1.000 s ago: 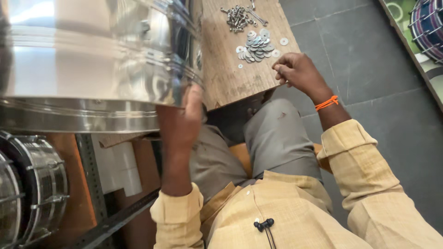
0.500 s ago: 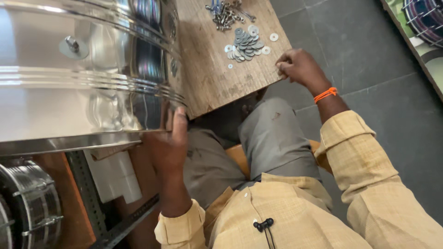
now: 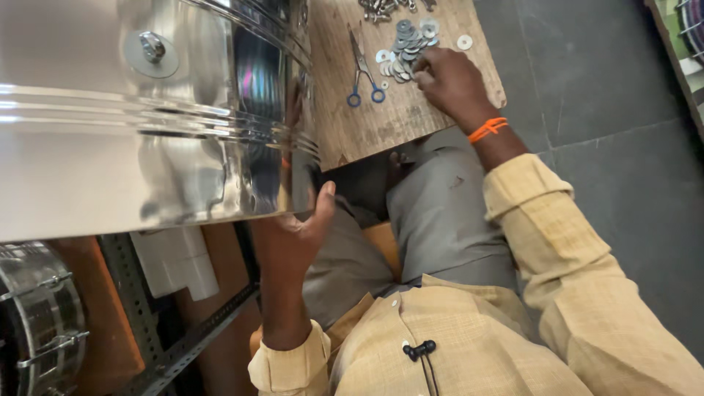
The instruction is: The person assembles a large stainless steel drum by inserting bolts through holes along the rim, adding washers, and tightening them with a wrench. The person repeatedly picks bolts and washers from a wooden board and secures them around the drum's circumference.
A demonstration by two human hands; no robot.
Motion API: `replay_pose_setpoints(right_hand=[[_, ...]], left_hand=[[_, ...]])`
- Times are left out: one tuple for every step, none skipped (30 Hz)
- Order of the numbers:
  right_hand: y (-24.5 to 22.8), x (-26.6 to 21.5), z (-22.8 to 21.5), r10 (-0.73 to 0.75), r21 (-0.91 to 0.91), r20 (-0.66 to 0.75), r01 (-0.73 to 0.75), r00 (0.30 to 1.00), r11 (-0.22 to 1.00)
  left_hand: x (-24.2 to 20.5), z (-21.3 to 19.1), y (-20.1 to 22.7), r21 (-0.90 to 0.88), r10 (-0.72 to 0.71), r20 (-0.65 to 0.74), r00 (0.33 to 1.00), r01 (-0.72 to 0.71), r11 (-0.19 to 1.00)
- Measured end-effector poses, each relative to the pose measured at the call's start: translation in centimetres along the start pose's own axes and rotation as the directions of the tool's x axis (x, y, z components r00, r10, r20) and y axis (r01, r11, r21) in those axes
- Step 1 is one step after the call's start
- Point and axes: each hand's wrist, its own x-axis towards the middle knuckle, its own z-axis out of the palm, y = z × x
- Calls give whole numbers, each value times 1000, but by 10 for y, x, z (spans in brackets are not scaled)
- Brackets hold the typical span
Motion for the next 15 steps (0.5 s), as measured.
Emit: replay_pose_setpoints(right_hand=[[-4, 3, 10, -34, -55, -34, 32, 999, 998], [-11, 7, 23, -24, -66, -42, 21, 999, 998], [-19, 11, 37, -14, -76, -49, 10, 999, 997], [-27, 16, 49, -6, -88, -58, 1, 998, 996], [-36, 23, 62, -35, -170, -41, 27, 999, 985], [-48, 30, 75, -62, -250, -22, 54, 998, 967], [-56, 34, 83, -87, -328, -2, 82, 996, 941], [-62, 36, 88, -102, -337, -18, 90, 995, 937], [-67, 35, 93, -118, -346, -35, 98, 992, 933], [-69, 34, 96, -132, -356, -51, 105, 990, 928], [-69, 37, 99, -116, -370, -53, 88, 992, 925], [-66, 39, 103, -97, -384, -52, 69, 994, 921], [-63, 42, 106, -78, -398, -51, 51, 996, 916], [-59, 47, 109, -49, -382, -49, 27, 998, 924], [-55, 52, 112, -21, -364, -46, 3, 999, 931]], left_hand=[[-1, 0, 0, -14, 60, -36, 998, -61, 998], [-1, 0, 0, -25, 122, -73, 990, -124, 992], [-1, 1, 0, -35, 182, -109, 977, -187, 982], [-1, 1, -1, -37, 176, -98, 979, -180, 983], [-1, 1, -2, -39, 170, -87, 982, -173, 984], [-2, 1, -3, -41, 165, -76, 983, -168, 985], [-3, 1, -3, -30, 148, -63, 987, -150, 988], [-4, 0, -3, -16, 136, -55, 989, -137, 990], [-4, -1, -4, -2, 124, -48, 991, -125, 992], [-5, -3, -4, 23, 141, -59, 988, -139, 990], [-6, -4, -4, 48, 157, -70, 985, -154, 987], [-8, -5, -3, 71, 171, -77, 982, -166, 984], [-9, -6, -3, -46, 53, -72, 996, -56, 997], [-9, -6, -3, -164, -62, -53, 997, 52, 985], [-10, -6, -2, -277, -173, -19, 985, 161, 947]])
